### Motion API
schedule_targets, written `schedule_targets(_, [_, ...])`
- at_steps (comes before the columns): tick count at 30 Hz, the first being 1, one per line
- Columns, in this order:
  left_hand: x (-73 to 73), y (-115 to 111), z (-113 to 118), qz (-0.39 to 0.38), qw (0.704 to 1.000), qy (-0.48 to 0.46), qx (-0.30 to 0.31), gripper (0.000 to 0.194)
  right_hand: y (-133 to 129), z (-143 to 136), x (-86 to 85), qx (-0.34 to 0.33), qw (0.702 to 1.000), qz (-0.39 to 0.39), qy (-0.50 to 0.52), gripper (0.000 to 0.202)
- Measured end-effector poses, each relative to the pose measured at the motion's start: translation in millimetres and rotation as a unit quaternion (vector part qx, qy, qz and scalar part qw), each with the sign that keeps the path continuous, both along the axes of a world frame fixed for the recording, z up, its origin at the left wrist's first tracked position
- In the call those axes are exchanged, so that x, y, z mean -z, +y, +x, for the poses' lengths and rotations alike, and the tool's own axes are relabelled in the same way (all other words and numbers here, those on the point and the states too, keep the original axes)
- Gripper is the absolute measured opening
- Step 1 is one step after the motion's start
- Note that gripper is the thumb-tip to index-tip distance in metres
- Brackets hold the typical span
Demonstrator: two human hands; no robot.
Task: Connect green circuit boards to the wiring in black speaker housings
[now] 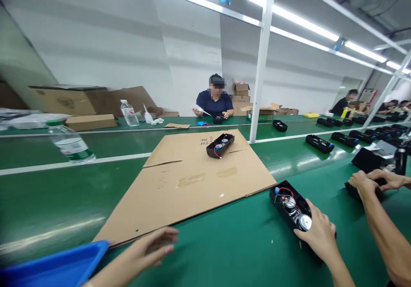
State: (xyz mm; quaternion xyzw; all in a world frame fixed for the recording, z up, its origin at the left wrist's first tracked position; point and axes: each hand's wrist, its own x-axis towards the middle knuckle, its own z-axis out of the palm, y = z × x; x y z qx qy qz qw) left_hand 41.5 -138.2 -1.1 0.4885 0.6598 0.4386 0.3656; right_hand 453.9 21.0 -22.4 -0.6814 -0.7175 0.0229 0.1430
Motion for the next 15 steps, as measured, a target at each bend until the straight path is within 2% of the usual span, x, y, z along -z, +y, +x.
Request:
schedule_targets(2, [-2.0,50.7,-13.5,0.000,0.996,0.081,-0.033,0.026,10.8,15.6,5.9,0.056,0.998,-0.001,-0.012,0.077])
schedule_targets(4, [-2.9,103.1,-26.5,0.005,0.990,0.120,-0.074,0.029,14.3,15.6,3.1,0.081,0.996,0.010,-0.042,0.070])
schedule_targets(6, [-3.2,152.0,-37.2,-0.003,0.981,0.163,-0.105,0.029,7.2,-5.1,-11.3,0.037,0.993,0.074,-0.086,0.054])
schedule_targets(7, [-3.1,174.2,-41.2,-0.009,0.976,0.187,-0.114,0.029,-0.2,-23.3,-22.9,-0.028,0.987,0.125,-0.097,0.045])
schedule_targets(8, [-2.7,194.7,-44.1,-0.019,0.970,0.210,-0.121,0.029,-9.4,-45.9,-36.8,-0.137,0.973,0.169,-0.079,0.039])
schedule_targets(10, [-1.0,230.9,-46.8,-0.034,0.958,0.253,-0.129,0.033,-29.3,-99.5,-67.9,-0.363,0.908,0.204,-0.033,0.028])
schedule_targets(11, [0.6,246.8,-47.2,-0.041,0.953,0.272,-0.128,0.036,-38.1,-127.5,-82.8,-0.441,0.871,0.215,-0.010,0.017])
schedule_targets(13, [5.3,274.7,-48.1,-0.055,0.943,0.302,-0.127,0.041,-50.9,-177.8,-106.5,-0.551,0.801,0.231,0.009,0.014])
schedule_targets(15, [11.3,296.2,-51.7,-0.073,0.935,0.324,-0.128,0.045,-57.7,-213.6,-119.2,-0.585,0.766,0.266,0.015,0.013])
